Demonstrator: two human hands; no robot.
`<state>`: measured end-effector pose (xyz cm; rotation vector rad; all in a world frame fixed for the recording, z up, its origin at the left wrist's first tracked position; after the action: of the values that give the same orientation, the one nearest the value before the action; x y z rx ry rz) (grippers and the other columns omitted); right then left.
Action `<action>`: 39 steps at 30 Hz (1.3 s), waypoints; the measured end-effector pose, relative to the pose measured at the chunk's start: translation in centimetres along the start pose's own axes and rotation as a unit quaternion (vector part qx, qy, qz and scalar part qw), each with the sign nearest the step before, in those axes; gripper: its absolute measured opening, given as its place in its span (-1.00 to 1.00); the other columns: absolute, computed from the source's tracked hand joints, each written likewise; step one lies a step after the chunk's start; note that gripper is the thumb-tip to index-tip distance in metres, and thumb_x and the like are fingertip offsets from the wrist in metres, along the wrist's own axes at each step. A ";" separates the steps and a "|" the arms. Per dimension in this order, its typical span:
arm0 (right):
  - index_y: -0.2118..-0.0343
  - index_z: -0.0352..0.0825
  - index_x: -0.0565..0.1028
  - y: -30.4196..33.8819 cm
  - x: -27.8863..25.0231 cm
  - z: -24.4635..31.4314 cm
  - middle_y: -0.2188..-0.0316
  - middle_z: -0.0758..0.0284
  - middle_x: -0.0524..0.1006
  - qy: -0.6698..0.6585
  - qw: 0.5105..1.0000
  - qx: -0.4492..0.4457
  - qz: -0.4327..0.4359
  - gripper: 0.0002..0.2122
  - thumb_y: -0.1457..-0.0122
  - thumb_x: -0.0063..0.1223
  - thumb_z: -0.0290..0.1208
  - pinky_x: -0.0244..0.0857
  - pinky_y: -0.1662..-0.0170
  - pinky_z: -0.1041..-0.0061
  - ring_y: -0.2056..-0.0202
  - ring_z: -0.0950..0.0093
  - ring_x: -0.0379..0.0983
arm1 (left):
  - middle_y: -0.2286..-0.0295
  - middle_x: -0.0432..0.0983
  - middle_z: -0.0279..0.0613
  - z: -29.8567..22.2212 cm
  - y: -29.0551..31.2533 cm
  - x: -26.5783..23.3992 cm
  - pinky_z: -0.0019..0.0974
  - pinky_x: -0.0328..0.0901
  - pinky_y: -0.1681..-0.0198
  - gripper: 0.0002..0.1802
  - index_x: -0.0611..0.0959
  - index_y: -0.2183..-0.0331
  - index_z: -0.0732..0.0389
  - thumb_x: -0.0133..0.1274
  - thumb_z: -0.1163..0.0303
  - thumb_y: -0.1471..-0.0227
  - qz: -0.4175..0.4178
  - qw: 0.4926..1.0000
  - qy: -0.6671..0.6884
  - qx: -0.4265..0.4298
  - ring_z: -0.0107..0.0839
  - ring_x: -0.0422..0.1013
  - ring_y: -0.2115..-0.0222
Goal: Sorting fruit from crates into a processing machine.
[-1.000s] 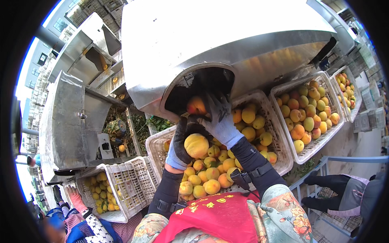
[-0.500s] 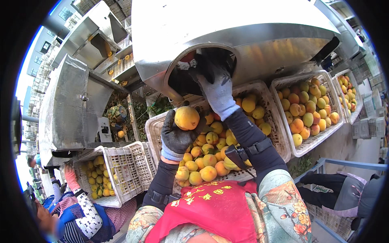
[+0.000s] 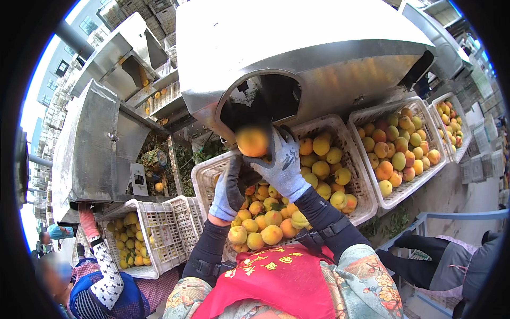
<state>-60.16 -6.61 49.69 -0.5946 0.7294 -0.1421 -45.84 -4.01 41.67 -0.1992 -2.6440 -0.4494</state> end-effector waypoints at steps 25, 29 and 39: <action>-0.16 -0.27 0.25 16.7 1.0 -6.0 0.06 0.18 0.39 0.084 0.842 -0.039 0.532 -0.28 0.11 0.22 -0.16 0.16 -0.03 0.22 0.08 0.17 0.35 | 0.02 0.34 0.01 8.6 6.9 -0.2 -0.09 0.23 -0.07 -0.28 0.41 -0.07 0.14 0.23 0.22 0.17 0.285 0.757 -0.583 -0.073 -0.07 0.24 -0.07; -0.18 -0.28 0.24 9.9 -1.7 -3.6 -0.13 0.14 0.30 -0.048 0.971 0.020 0.234 -0.22 0.15 0.33 -0.19 0.12 -0.11 0.23 -0.08 0.11 0.26 | -0.04 0.31 -0.04 7.8 5.4 -1.0 0.06 0.18 -0.13 -0.26 0.36 -0.09 0.17 0.20 0.11 0.11 0.085 0.945 0.263 -0.176 -0.12 0.27 -0.05; -0.21 -0.33 0.19 4.4 -1.8 0.4 -0.06 0.07 0.37 -0.156 0.970 0.135 0.130 -0.13 0.22 0.41 -0.27 0.17 -0.10 0.27 -0.05 0.09 0.31 | 0.01 0.37 -0.10 1.8 1.2 0.0 0.08 0.10 -0.18 -0.20 0.40 -0.05 0.19 0.20 0.02 0.23 0.160 0.910 0.382 0.005 -0.12 0.25 -0.07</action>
<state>-61.60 -2.24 48.56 -0.2480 0.4643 0.0932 -46.34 -2.24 40.52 -0.3615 -1.8006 -0.3134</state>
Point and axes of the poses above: each hand's wrist, its own y-axis away from the middle knuckle, its own x-axis out of the palm, z = x × y, the point moved 6 cm from there along -y, towards the middle knuckle
